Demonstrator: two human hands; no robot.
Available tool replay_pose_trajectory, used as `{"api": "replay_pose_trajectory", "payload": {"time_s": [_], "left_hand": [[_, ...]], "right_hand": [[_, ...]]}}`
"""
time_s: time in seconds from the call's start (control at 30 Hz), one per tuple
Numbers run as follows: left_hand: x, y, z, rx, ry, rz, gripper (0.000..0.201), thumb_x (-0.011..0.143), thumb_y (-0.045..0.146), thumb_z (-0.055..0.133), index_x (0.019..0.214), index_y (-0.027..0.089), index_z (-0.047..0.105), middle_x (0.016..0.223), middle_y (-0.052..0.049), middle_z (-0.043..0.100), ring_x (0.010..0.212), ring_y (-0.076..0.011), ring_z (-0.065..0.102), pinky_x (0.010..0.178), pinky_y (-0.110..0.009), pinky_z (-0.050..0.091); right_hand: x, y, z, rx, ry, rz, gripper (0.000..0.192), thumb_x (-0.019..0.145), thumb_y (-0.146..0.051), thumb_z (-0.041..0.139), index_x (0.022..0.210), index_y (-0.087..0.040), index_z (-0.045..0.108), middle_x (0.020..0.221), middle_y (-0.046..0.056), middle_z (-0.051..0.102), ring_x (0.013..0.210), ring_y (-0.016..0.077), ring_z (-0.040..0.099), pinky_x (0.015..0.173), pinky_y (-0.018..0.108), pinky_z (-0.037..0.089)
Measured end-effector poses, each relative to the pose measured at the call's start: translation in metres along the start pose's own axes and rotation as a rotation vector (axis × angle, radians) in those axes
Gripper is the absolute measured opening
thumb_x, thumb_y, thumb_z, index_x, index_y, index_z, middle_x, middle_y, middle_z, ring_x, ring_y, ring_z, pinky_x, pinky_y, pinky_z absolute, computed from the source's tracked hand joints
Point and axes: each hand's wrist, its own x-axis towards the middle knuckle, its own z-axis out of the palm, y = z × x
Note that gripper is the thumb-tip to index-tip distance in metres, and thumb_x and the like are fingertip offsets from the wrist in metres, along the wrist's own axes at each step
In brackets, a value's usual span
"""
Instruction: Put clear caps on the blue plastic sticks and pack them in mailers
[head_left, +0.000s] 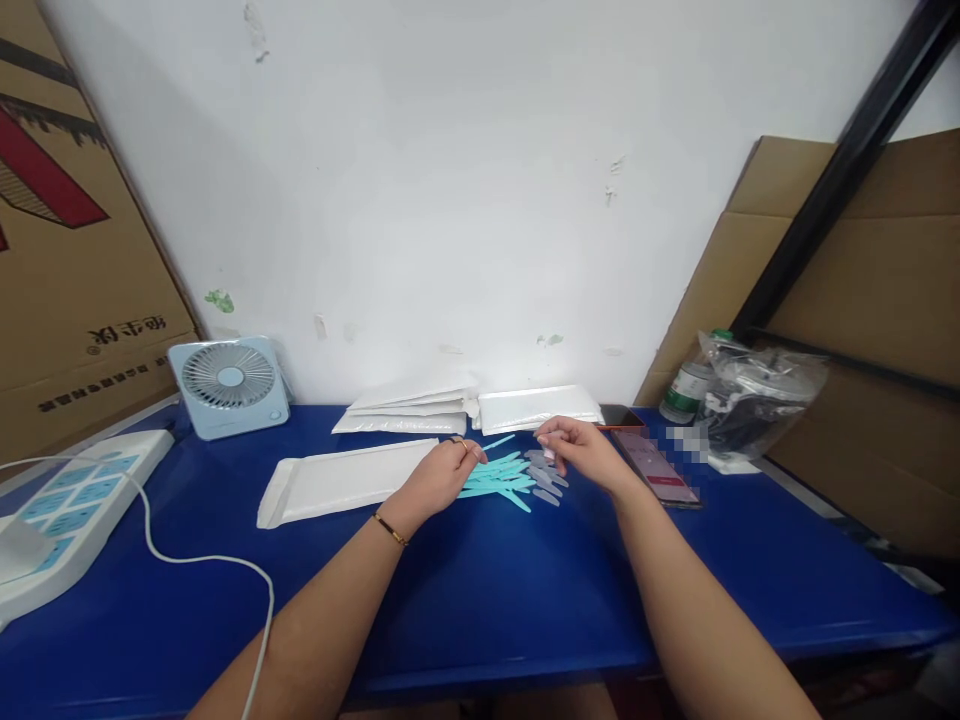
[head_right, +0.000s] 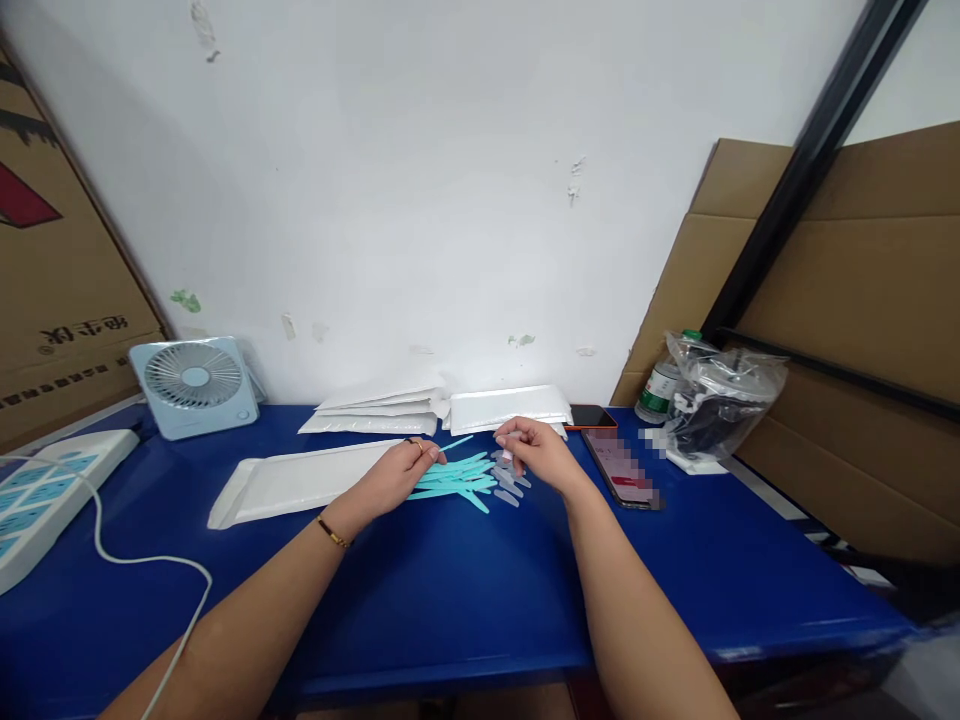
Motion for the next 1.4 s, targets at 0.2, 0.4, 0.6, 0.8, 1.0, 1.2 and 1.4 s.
{"api": "replay_pose_trajectory", "payload": {"time_s": [0.2, 0.4, 0.6, 0.8, 1.0, 1.2, 1.4], "left_hand": [[0.002, -0.002, -0.001, 0.202, 0.078, -0.050, 0.028, 0.092, 0.038, 0.035, 0.092, 0.022, 0.059, 0.086, -0.003, 0.057, 0.080, -0.0171, 0.056, 0.071, -0.026, 0.040], [0.002, 0.001, -0.002, 0.261, 0.035, -0.038, 0.029, 0.093, 0.036, 0.033, 0.091, 0.022, 0.058, 0.085, -0.003, 0.058, 0.081, -0.0168, 0.055, 0.067, -0.025, 0.039], [-0.001, 0.005, -0.001, 0.251, 0.010, 0.011, 0.031, 0.093, 0.036, 0.032, 0.092, 0.022, 0.059, 0.084, -0.003, 0.057, 0.080, -0.0161, 0.054, 0.069, -0.025, 0.039], [-0.002, 0.009, 0.001, 0.170, -0.007, 0.034, 0.029, 0.093, 0.036, 0.034, 0.090, 0.021, 0.059, 0.082, -0.003, 0.057, 0.080, -0.0164, 0.053, 0.068, -0.025, 0.039], [-0.005, 0.018, 0.007, 0.104, -0.067, 0.014, 0.031, 0.091, 0.035, 0.037, 0.086, 0.020, 0.062, 0.082, -0.004, 0.059, 0.080, -0.0167, 0.054, 0.071, -0.026, 0.041], [-0.015, 0.031, 0.018, 0.178, -0.247, 0.078, 0.021, 0.084, 0.035, 0.051, 0.085, 0.021, 0.067, 0.087, -0.004, 0.064, 0.081, -0.0180, 0.057, 0.069, -0.027, 0.041], [-0.009, 0.021, 0.019, 0.299, -0.102, 0.022, 0.022, 0.081, 0.036, 0.057, 0.098, 0.023, 0.063, 0.093, -0.004, 0.061, 0.088, -0.0207, 0.056, 0.073, -0.030, 0.041]], "right_hand": [[0.005, 0.003, 0.020, 0.229, -0.013, 0.056, 0.038, 0.075, -0.046, 0.065, 0.098, -0.016, 0.063, 0.074, 0.006, 0.069, 0.070, 0.0188, 0.067, 0.066, 0.029, 0.051], [0.005, 0.003, 0.023, 0.133, 0.049, 0.025, 0.036, 0.074, -0.049, 0.065, 0.086, -0.016, 0.071, 0.064, 0.001, 0.063, 0.043, 0.0073, 0.048, 0.047, 0.023, 0.040], [0.003, -0.003, 0.029, 0.122, 0.044, 0.009, 0.035, 0.072, -0.048, 0.068, 0.088, -0.016, 0.073, 0.054, -0.001, 0.056, 0.049, 0.0104, 0.050, 0.056, 0.026, 0.045], [0.001, -0.005, 0.039, 0.151, -0.035, 0.033, 0.042, 0.071, -0.050, 0.068, 0.093, -0.014, 0.071, 0.056, 0.002, 0.062, 0.057, 0.0149, 0.058, 0.067, 0.032, 0.050], [-0.003, -0.011, 0.035, 0.099, -0.158, 0.050, 0.043, 0.071, -0.048, 0.067, 0.097, -0.013, 0.070, 0.062, 0.004, 0.065, 0.059, 0.0141, 0.059, 0.066, 0.029, 0.048], [-0.006, -0.005, -0.002, -0.257, -0.108, 0.044, 0.031, 0.069, -0.042, 0.067, 0.079, -0.012, 0.068, 0.060, 0.002, 0.060, 0.052, 0.0103, 0.050, 0.048, 0.021, 0.036], [-0.008, 0.005, -0.004, -0.659, -0.303, 0.126, 0.015, 0.055, -0.025, 0.072, 0.067, -0.017, 0.070, 0.058, -0.001, 0.062, 0.054, 0.0134, 0.054, 0.047, 0.021, 0.034]]}}
